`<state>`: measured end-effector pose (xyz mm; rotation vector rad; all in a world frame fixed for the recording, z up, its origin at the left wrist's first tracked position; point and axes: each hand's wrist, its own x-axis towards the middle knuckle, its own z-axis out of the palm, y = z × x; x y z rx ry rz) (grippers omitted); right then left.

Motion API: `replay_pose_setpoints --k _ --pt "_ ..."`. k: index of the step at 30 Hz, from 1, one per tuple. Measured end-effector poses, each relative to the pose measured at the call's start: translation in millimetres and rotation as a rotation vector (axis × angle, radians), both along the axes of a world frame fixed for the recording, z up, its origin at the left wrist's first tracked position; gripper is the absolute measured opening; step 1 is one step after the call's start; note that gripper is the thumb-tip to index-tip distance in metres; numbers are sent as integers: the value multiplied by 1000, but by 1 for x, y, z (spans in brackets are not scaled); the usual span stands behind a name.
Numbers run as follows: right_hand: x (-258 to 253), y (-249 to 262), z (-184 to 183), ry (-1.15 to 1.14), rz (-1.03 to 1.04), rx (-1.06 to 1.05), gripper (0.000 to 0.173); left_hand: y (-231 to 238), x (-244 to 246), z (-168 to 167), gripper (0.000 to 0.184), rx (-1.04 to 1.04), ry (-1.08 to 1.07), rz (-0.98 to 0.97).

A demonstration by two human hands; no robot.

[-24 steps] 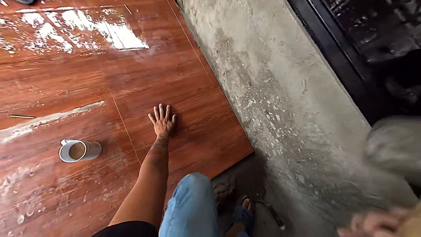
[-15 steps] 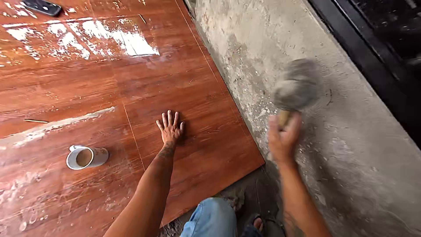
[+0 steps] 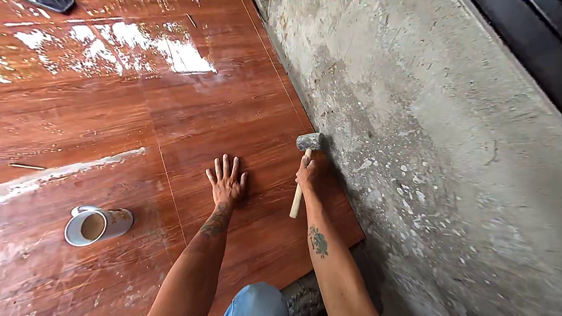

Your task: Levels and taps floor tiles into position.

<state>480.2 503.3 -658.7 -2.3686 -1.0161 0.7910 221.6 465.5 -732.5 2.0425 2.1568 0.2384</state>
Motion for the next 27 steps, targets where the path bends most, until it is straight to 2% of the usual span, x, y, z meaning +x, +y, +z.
replay_pose_setpoints --k 3,7,10,14,27 --pt "-3 6 3 17 -43 27 57 1 0 -1 68 6 1 3" --pt "-2 7 0 -9 -1 -26 56 -2 0 -1 68 9 7 4" --pt "-8 4 5 -46 4 13 54 1 1 0 67 18 -4 -2" --pt "-12 8 4 2 25 -23 55 -1 1 2 67 5 -4 5" --pt "-49 17 6 31 65 -10 55 3 1 -2 69 -13 31 12"
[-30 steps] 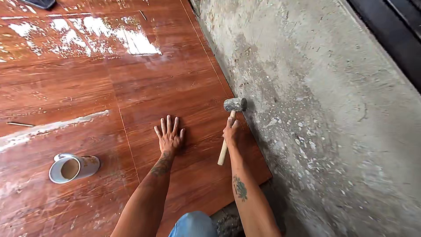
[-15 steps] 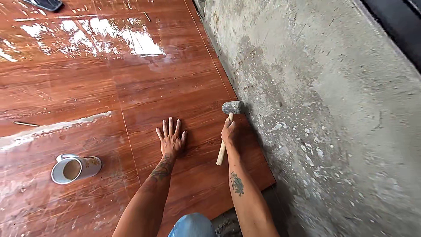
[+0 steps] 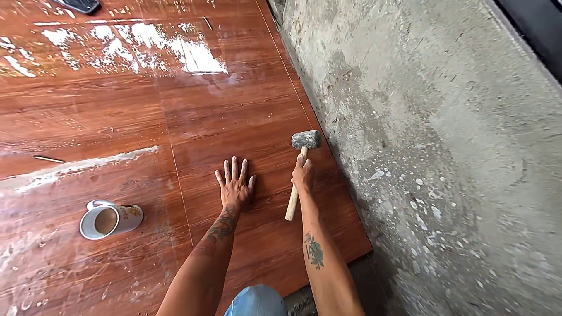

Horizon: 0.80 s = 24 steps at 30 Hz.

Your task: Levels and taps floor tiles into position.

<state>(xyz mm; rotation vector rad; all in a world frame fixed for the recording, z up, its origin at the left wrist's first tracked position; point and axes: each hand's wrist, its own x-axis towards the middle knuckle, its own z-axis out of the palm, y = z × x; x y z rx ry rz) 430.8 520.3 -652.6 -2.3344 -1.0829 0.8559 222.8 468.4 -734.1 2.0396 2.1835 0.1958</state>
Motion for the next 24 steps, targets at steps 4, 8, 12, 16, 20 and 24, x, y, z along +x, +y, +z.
replay_pose_setpoints --k 4,8,12,16,20,24 --pt "-17 -3 -7 31 36 -25 54 -5 -2 0 68 -1 6 1" --pt "-35 -4 -4 17 78 5 54 -3 -2 2 68 -11 -9 4" --pt "-49 -4 0 41 134 -18 55 -3 -2 0 68 4 -1 2" --pt "-71 -13 0 -1 234 -50 53 -5 -5 1 67 -13 -19 11" --pt "-86 -16 7 -89 294 -19 53 -1 -3 0 73 -11 -49 29" --pt "-96 -13 8 -70 363 -64 53 -5 -4 -6 77 70 -74 117"
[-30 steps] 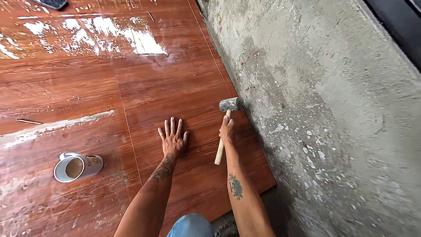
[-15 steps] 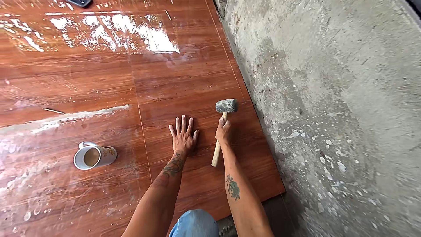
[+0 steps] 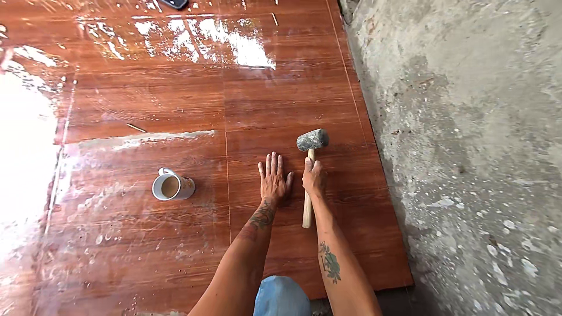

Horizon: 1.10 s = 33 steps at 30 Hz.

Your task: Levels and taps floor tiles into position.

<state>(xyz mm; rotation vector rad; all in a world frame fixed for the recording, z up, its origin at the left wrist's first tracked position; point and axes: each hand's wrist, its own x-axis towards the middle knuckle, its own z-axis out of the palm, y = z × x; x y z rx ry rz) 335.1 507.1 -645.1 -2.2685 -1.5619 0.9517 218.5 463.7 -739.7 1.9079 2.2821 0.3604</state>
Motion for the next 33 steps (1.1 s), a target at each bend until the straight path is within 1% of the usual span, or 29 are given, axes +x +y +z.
replay_pose_setpoints --k 2,5,7,9,11,13,15,18,20,22,23,24,27,28,31,33 --pt "-10 -3 -1 4 15 46 52 1 0 0 73 13 -17 115" --pt "-13 -3 -2 -3 90 19 51 1 1 1 67 19 -39 278" --pt "-17 -3 1 -7 116 47 52 4 0 1 66 10 -39 335" --pt "-23 -8 -4 -24 155 63 50 5 -1 -2 64 16 -38 362" --pt "-26 -7 -1 -15 188 21 51 3 -1 -2 62 12 -42 381" --pt "-30 -6 5 -10 210 36 51 6 0 -1 60 20 -45 396" --pt "-35 -10 2 -20 242 46 51 6 0 3 60 3 -64 402" --pt "-35 3 8 -10 286 -91 55 4 -1 2 60 14 -74 407" --pt "-31 11 10 -7 293 -117 57 5 1 2 59 34 -81 416" --pt "-29 7 4 -25 289 -90 57 3 0 1 60 2 -68 388" --pt "-29 5 3 -37 290 -86 57 1 -6 2 61 -26 -60 344" --pt "-29 4 3 -43 290 -90 58 -4 -17 5 62 -49 -52 270" --pt "-27 3 4 -46 291 -108 60 -20 -78 11 62 -80 10 -59" --pt "-28 0 2 -43 290 -109 60 -21 -95 10 61 -70 36 -132" --pt "-29 -11 -4 -21 278 -142 57 -18 -112 4 60 -4 47 -167" --pt "-25 -33 -3 15 225 -137 56 -18 -112 2 60 23 42 -159"
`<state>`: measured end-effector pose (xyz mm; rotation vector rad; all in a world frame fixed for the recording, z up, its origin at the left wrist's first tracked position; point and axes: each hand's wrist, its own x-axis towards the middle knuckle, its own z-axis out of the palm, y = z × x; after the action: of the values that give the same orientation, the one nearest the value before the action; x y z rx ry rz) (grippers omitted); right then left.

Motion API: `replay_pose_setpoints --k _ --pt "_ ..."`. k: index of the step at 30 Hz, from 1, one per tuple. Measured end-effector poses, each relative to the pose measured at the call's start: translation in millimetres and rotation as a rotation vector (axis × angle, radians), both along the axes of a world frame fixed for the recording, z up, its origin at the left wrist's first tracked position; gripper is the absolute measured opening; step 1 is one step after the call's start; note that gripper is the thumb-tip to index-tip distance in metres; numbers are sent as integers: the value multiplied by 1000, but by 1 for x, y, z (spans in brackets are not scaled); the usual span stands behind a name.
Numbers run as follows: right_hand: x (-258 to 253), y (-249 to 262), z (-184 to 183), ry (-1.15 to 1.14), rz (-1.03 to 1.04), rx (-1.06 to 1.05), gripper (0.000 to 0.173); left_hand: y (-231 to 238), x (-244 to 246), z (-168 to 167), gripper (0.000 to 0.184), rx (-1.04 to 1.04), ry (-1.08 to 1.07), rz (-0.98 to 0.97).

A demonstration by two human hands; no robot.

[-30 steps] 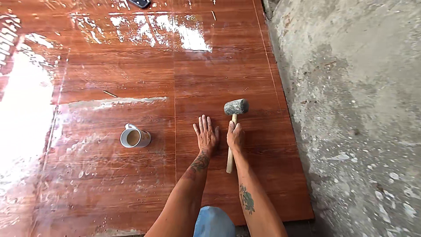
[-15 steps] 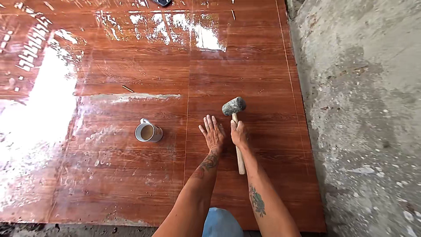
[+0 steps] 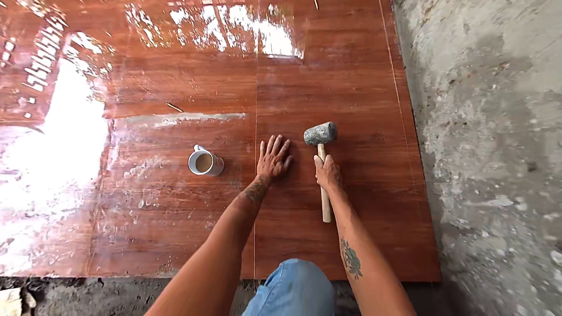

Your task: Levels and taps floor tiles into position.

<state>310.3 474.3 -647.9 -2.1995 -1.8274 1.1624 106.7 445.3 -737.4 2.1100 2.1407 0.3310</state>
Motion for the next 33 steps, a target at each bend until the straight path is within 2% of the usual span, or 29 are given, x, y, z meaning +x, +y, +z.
replay_pose_setpoints --k 4,8,12,15,17,20,24,28,31,33 --pt "23 -63 8 94 -90 -15 63 -2 1 5 63 -47 39 23" --pt "37 -130 14 -29 -104 188 54 2 2 6 65 -40 54 35" --pt "49 -175 9 -120 -67 198 52 0 2 9 66 -86 58 49" --pt "51 -189 2 -139 -79 241 51 2 5 3 68 -69 65 63" --pt "43 -189 7 -102 -68 121 51 -1 -7 4 69 -44 73 70" --pt "36 -189 32 -50 -179 -16 45 -4 -13 24 67 -3 58 36" --pt "46 -198 14 -54 -203 9 43 -7 -3 27 75 -100 -79 23" --pt "47 -213 -1 -105 -176 154 43 -4 3 30 85 -111 -106 22" --pt "50 -217 -1 -105 -167 130 42 -5 3 30 87 -125 -103 26" --pt "50 -223 0 -118 -186 188 42 -2 1 25 88 -116 -99 25"
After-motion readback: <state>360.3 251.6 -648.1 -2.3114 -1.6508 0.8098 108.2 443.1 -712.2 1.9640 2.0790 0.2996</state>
